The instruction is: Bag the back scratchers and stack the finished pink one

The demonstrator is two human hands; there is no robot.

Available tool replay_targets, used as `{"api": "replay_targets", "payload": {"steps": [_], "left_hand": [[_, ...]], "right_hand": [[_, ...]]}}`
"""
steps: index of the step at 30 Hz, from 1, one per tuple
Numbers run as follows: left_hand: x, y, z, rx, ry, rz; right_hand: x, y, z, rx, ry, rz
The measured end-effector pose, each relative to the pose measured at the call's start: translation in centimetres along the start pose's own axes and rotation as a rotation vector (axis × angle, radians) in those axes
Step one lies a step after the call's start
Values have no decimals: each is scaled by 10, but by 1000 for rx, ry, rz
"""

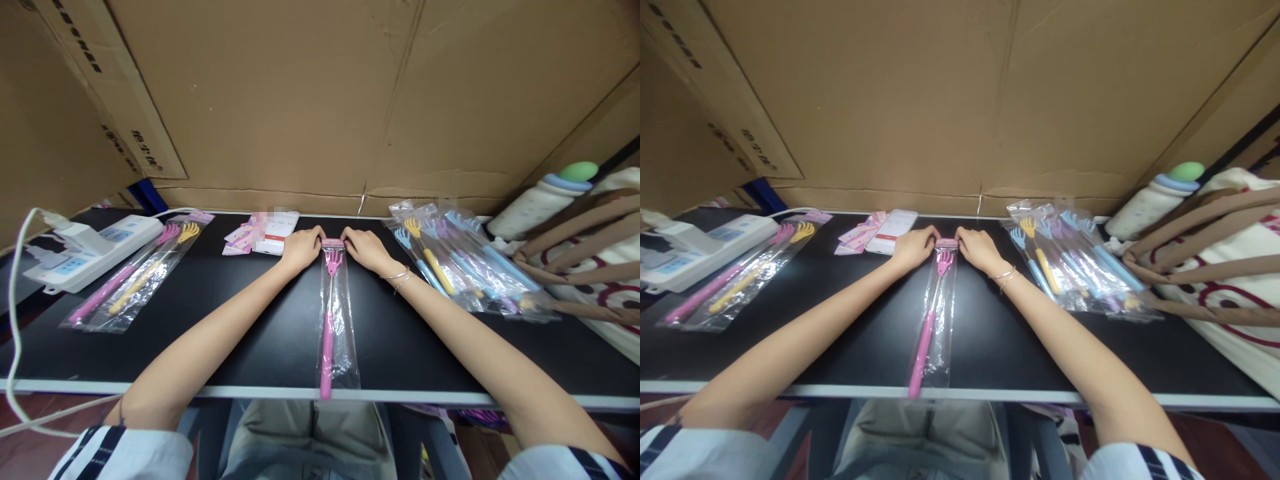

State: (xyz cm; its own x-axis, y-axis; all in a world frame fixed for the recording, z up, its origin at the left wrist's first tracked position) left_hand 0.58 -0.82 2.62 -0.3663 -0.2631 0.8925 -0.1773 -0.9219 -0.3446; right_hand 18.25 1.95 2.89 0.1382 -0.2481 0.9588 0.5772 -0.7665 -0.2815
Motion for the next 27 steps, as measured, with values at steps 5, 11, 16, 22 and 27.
{"api": "replay_targets", "payload": {"steps": [5, 11, 16, 22, 27], "left_hand": [[1, 0, 0, -26, -47, 79], [3, 2, 2, -104, -65, 149], [9, 7, 17, -272, -144, 107], [27, 26, 25, -642, -304, 55], [44, 55, 17, -935, -337, 3]], "right_hand": [[0, 0, 0, 3, -3, 3], [1, 0, -1, -4, -1, -5], [1, 0, -1, -7, -11, -16], [0, 0, -1, 5, -20, -6], [-2, -1, 0, -1, -32, 6]]}}
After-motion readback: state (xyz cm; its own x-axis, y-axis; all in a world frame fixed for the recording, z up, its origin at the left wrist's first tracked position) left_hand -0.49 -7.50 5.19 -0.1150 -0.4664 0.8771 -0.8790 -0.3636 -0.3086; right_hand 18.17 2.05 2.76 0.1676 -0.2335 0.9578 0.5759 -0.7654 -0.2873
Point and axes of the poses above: each hand's wrist, its own y-axis away from the middle knuckle, its own x-axis out of the back of the hand, z = x × y, the point moved 2 cm from there along -y, towards the middle knuckle, and after that the axes turned 2 degrees about y, right-handed, at the moved point
